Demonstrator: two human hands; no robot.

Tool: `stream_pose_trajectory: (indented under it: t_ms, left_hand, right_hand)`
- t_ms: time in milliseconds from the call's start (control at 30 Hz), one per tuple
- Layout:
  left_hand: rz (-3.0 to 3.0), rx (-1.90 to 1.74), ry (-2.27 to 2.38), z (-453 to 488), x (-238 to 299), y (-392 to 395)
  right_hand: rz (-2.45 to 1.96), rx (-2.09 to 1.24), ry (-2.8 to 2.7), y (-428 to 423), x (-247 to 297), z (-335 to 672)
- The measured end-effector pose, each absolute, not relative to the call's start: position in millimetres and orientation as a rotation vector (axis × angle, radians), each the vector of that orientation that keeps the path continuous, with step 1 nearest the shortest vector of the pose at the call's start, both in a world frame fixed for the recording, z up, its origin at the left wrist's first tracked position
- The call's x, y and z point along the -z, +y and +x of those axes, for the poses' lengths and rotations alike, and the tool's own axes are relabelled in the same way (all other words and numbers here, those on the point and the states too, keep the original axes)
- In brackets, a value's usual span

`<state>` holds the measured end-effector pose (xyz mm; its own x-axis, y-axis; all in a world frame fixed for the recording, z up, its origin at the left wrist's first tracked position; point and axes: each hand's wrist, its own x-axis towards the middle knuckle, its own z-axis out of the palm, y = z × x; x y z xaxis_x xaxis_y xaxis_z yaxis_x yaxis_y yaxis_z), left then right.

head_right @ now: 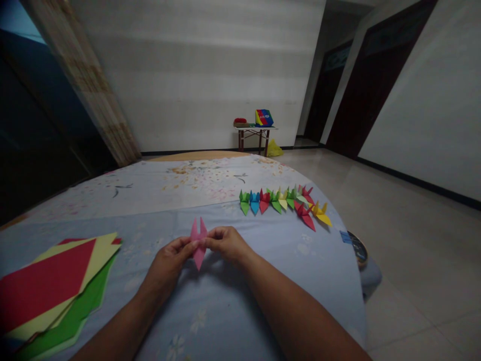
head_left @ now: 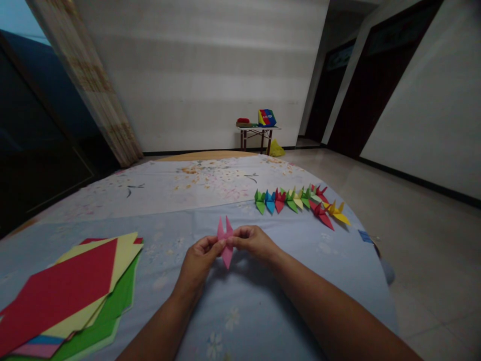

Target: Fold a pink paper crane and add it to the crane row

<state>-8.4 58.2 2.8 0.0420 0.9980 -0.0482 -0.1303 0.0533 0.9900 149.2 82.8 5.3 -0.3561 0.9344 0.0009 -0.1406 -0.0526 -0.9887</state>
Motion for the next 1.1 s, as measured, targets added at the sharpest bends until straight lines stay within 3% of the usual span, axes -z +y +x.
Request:
stream_pose_trajectory:
  t_ms: [200, 433, 1100]
  left_hand:
    - [1.026, -1.192, 1.014, -6.3, -1.8, 58.0]
    - [0.917, -1.131, 1.022, -1.9, -11.8, 51.2]
    - [1.04, -0.999, 1.011, -1.2, -10.8, 48.4]
  right_hand:
    - [-0.862, -1.709, -1.434, 80.7, -2.2, 147.0]
    - [-0.971, -1.478, -1.295, 88.7, -6.2, 154.5]
    - [-0.9, -1.537, -1.371, 85.2, -7.5, 154.1]
